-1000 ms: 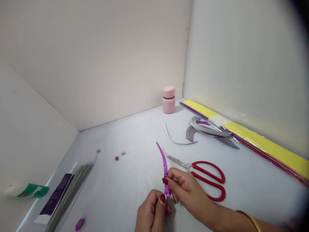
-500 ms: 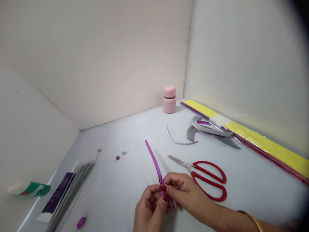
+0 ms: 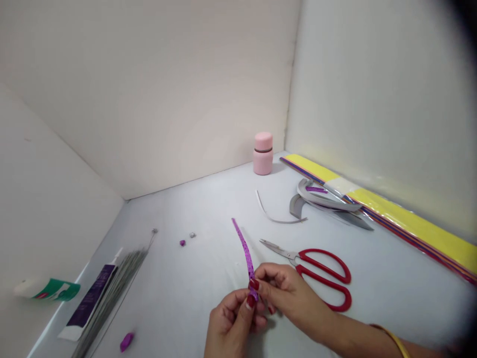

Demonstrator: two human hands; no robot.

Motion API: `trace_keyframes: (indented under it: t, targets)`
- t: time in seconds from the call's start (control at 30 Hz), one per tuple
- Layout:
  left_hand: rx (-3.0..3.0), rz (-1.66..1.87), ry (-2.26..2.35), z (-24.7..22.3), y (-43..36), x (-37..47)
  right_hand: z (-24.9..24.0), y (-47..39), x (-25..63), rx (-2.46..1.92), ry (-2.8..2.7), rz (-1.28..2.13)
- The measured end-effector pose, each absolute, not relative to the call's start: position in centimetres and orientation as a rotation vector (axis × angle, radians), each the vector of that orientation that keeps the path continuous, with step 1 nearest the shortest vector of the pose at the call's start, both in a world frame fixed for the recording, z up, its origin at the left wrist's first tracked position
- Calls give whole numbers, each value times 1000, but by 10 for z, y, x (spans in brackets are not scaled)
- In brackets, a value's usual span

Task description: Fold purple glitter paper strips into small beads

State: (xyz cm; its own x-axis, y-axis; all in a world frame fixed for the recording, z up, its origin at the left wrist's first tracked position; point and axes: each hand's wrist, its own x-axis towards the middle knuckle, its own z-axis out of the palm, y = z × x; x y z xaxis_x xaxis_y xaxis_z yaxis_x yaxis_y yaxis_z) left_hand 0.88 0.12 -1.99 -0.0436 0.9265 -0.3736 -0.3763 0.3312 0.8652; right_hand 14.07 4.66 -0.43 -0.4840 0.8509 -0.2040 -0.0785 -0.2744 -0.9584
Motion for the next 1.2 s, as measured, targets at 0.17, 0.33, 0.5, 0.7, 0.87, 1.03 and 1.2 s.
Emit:
trace_keyframes:
  t: [0.17,0.33,0.5,0.7,0.87,1.03,1.2]
  targets:
    - [646,1202,1256,-21,2,8,-4,48,142,-1040,-1370,1698]
    - [702,1191,1386,-23,1,8,-3,48,143,-1051,-1382,1708]
    - [956,1160,1428,-24,-3,5,-5,48,143,-1067,-1428,1691]
    - [1187,1078,1464,-29,-5,2,-9,45,142,-1030,-1399,1736]
    - [1196,1055,1401,-26,-4,3,-10,45,141,-1033,-1409,1748]
    - [1191,1029,1397,-27,-4,2,-11,46,140,-997,-1380,1791]
    - [1149,1057,1362,-33,-3,2,-8,47,141,-982,-1353,1808]
